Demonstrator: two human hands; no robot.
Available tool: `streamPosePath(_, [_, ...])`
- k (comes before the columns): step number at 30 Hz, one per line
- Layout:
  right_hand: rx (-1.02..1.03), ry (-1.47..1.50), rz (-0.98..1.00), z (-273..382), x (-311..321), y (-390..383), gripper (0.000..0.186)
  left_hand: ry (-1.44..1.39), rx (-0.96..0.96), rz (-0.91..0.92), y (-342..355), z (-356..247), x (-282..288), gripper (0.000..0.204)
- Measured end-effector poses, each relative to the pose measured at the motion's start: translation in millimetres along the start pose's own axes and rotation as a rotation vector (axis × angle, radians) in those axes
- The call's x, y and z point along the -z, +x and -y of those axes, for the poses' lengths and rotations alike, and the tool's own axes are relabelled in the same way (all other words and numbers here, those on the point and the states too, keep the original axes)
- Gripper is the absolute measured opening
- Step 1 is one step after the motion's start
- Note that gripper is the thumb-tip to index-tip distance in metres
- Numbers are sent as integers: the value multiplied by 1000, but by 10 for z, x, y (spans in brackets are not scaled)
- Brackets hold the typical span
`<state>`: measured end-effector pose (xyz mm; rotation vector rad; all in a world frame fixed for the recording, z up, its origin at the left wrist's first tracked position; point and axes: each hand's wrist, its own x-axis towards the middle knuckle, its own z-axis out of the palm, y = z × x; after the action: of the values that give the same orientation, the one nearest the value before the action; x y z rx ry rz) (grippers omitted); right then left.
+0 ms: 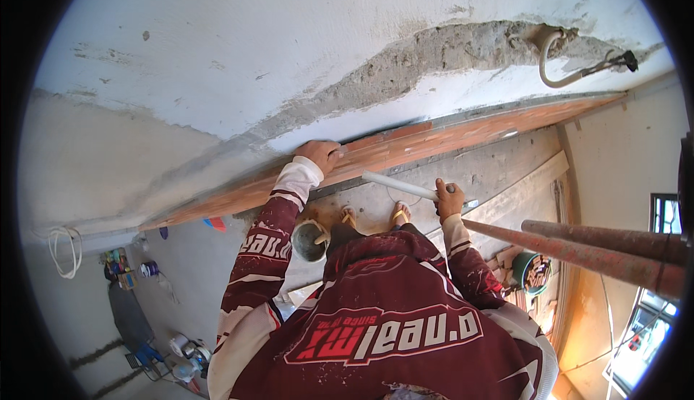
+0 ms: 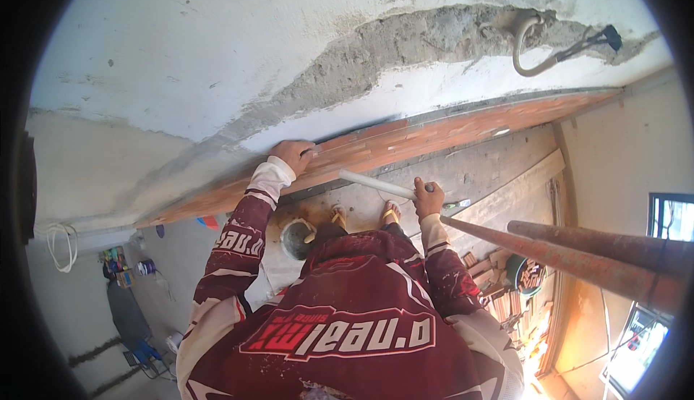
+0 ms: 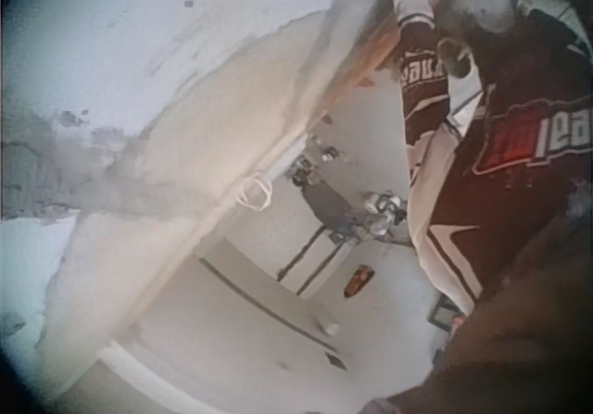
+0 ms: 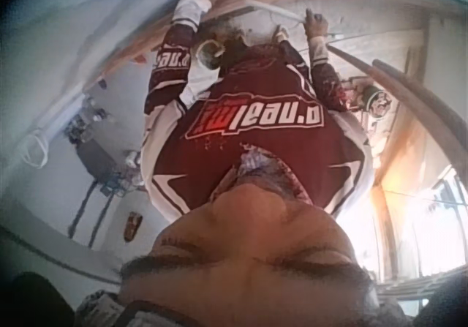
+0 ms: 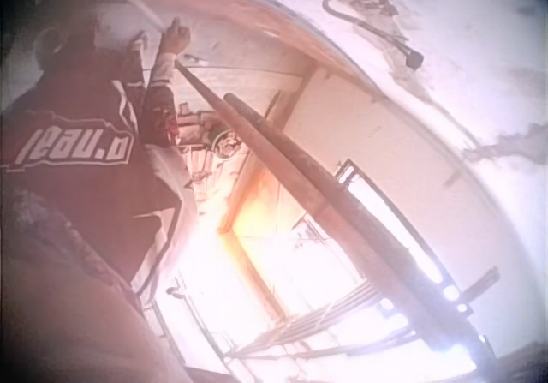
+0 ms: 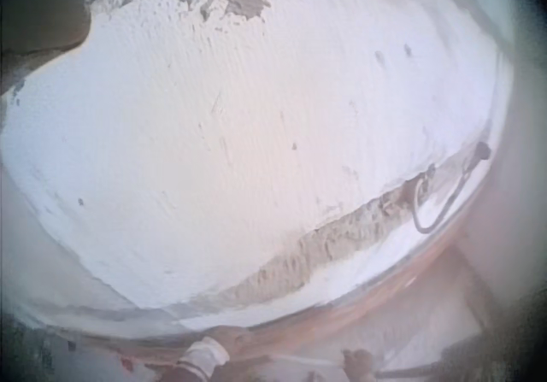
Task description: The person applies mortar to a bucket and then to the back of a terracotta tile using a trowel. They place the tile onto a curved wall section, align it with existing tiles, and tap it into place with a white PVC pipe. The person repeats this process for multiple tiles along the wall.
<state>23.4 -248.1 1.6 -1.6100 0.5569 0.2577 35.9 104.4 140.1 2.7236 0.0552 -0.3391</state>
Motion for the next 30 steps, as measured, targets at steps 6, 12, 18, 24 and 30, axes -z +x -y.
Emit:
streamPosePath(6, [-140, 155, -108, -117, -95, -465, 31, 10, 14, -11, -1, 22, -29, 31])
streamPosePath(12, [-133, 327, -200, -322, -285, -912, 28, -26, -49, -28, -3, 51, -51, 34])
streamPosePath(18, [-158, 374, -354, -283, -532, -1432, 31, -29, -167, -38, -20, 118, -49, 29])
streamPosePath(24, [-51, 512, -444, -252, -920, -1507, 32, -8, -197, -25, -16, 107, -17, 26])
streamPosePath(30, [-131, 527, -505, -227, -903, -1634, 32, 7, -153, 0, 1, 103, -29, 27])
